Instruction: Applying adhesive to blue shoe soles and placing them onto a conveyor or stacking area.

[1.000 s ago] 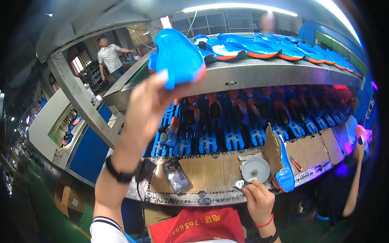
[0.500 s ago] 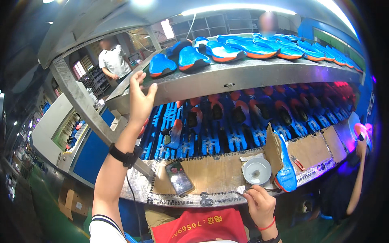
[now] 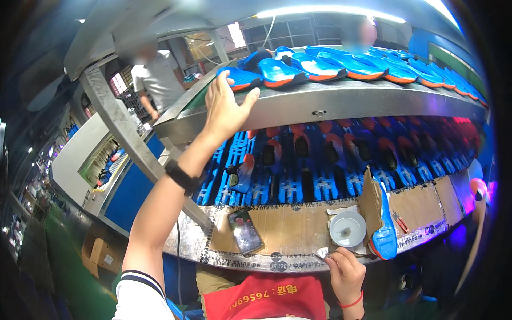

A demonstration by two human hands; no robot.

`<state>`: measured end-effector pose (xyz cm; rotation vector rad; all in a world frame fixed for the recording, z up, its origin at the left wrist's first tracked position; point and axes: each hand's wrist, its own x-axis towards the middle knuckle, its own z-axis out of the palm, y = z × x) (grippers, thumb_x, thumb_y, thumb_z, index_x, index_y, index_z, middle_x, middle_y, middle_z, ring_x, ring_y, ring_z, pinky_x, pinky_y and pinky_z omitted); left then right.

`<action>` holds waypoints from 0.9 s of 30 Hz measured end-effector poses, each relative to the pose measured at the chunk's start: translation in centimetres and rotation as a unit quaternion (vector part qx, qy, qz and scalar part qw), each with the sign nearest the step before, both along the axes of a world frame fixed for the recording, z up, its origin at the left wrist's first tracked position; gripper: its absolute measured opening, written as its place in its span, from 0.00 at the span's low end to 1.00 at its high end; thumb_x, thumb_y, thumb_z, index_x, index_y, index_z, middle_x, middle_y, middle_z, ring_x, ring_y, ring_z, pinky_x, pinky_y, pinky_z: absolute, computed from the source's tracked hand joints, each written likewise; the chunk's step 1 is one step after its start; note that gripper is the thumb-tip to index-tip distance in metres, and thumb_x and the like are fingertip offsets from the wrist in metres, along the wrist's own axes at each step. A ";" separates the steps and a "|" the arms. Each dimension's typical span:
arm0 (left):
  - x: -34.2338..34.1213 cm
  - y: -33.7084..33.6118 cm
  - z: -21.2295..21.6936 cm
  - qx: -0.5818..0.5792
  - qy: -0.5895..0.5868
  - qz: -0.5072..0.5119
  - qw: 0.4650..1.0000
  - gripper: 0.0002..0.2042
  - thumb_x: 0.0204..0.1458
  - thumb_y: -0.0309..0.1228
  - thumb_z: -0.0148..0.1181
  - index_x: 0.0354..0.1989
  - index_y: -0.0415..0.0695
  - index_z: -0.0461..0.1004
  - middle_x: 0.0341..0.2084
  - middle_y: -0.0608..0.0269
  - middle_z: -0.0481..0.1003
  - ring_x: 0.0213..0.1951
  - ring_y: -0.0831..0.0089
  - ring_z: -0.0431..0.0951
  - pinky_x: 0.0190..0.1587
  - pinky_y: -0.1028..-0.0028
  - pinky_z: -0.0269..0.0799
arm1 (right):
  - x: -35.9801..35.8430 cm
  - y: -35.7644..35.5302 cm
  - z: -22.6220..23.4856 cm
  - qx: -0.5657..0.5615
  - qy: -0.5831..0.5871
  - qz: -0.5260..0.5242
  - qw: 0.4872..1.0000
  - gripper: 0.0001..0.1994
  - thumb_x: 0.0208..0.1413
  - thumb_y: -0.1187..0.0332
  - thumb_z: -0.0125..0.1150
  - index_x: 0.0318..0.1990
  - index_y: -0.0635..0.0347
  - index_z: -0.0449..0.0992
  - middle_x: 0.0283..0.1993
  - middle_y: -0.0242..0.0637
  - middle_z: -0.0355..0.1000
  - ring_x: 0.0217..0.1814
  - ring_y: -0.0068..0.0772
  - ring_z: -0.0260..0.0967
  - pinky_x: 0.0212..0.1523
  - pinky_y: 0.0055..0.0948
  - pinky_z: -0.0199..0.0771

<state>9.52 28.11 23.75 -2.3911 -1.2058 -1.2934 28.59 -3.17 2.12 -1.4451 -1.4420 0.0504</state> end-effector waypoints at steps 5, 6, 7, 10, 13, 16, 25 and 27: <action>4.4 -1.8 -2.5 0.094 0.106 -0.086 0.986 0.41 0.57 0.59 0.48 0.61 0.26 0.60 0.59 0.33 0.63 0.68 0.46 0.53 0.70 0.46 0.36 | 0.0 -0.1 -0.3 -0.008 0.015 0.008 1.000 0.07 0.44 0.79 0.69 0.31 0.65 0.76 0.34 0.41 0.75 0.22 0.37 0.71 0.22 0.29 0.68; 5.3 -1.9 -2.8 0.066 0.129 -0.054 0.988 0.43 0.57 0.60 0.46 0.61 0.24 0.59 0.60 0.33 0.62 0.68 0.46 0.53 0.70 0.45 0.35 | 0.1 -0.2 -0.4 -0.010 0.013 0.008 1.000 0.07 0.44 0.79 0.69 0.31 0.65 0.76 0.34 0.41 0.75 0.22 0.37 0.71 0.22 0.29 0.68; 6.1 -1.9 -3.0 0.054 0.140 -0.037 0.988 0.45 0.58 0.62 0.43 0.61 0.22 0.58 0.61 0.33 0.61 0.68 0.47 0.53 0.70 0.44 0.34 | 0.0 -0.2 -0.5 -0.005 0.015 0.004 1.000 0.07 0.44 0.80 0.69 0.31 0.65 0.76 0.34 0.41 0.75 0.22 0.37 0.71 0.22 0.29 0.68; 7.8 -1.6 -2.5 0.006 0.162 -0.016 0.987 0.47 0.58 0.63 0.40 0.61 0.19 0.57 0.62 0.33 0.60 0.69 0.49 0.52 0.69 0.43 0.34 | 0.1 -0.3 -0.7 -0.009 0.012 0.001 1.000 0.07 0.44 0.80 0.69 0.31 0.65 0.76 0.34 0.41 0.75 0.22 0.37 0.71 0.22 0.29 0.68; 8.6 -1.4 -1.1 -0.055 0.184 -0.028 0.981 0.47 0.56 0.64 0.41 0.59 0.20 0.60 0.62 0.34 0.61 0.70 0.46 0.48 0.67 0.37 0.33 | -0.3 -0.2 -1.0 -0.020 0.022 0.013 0.999 0.07 0.45 0.81 0.67 0.32 0.66 0.76 0.35 0.44 0.75 0.23 0.37 0.70 0.22 0.28 0.66; 8.6 -1.4 -0.7 -0.126 0.180 -0.031 0.975 0.50 0.56 0.65 0.37 0.65 0.21 0.51 0.68 0.35 0.52 0.72 0.45 0.39 0.69 0.40 0.22 | -0.7 -0.5 -1.0 -0.034 0.034 0.028 0.998 0.04 0.50 0.82 0.62 0.33 0.68 0.74 0.36 0.41 0.74 0.30 0.27 0.69 0.26 0.23 0.65; 3.3 -6.6 -7.9 0.059 0.030 -0.182 0.981 0.42 0.54 0.51 0.56 0.64 0.24 0.52 0.66 0.31 0.50 0.70 0.39 0.40 0.68 0.41 0.25 | -0.6 -0.8 -1.9 -0.027 0.028 0.039 0.998 0.05 0.52 0.81 0.62 0.36 0.69 0.74 0.39 0.43 0.75 0.31 0.28 0.68 0.28 0.22 0.65; 1.6 -8.8 -9.6 0.034 0.033 -0.171 0.984 0.42 0.54 0.51 0.56 0.65 0.27 0.52 0.66 0.33 0.49 0.70 0.40 0.40 0.68 0.42 0.25 | -0.7 -0.6 -1.9 -0.030 0.021 0.044 0.998 0.05 0.52 0.81 0.62 0.36 0.69 0.74 0.40 0.42 0.75 0.30 0.26 0.67 0.26 0.21 0.63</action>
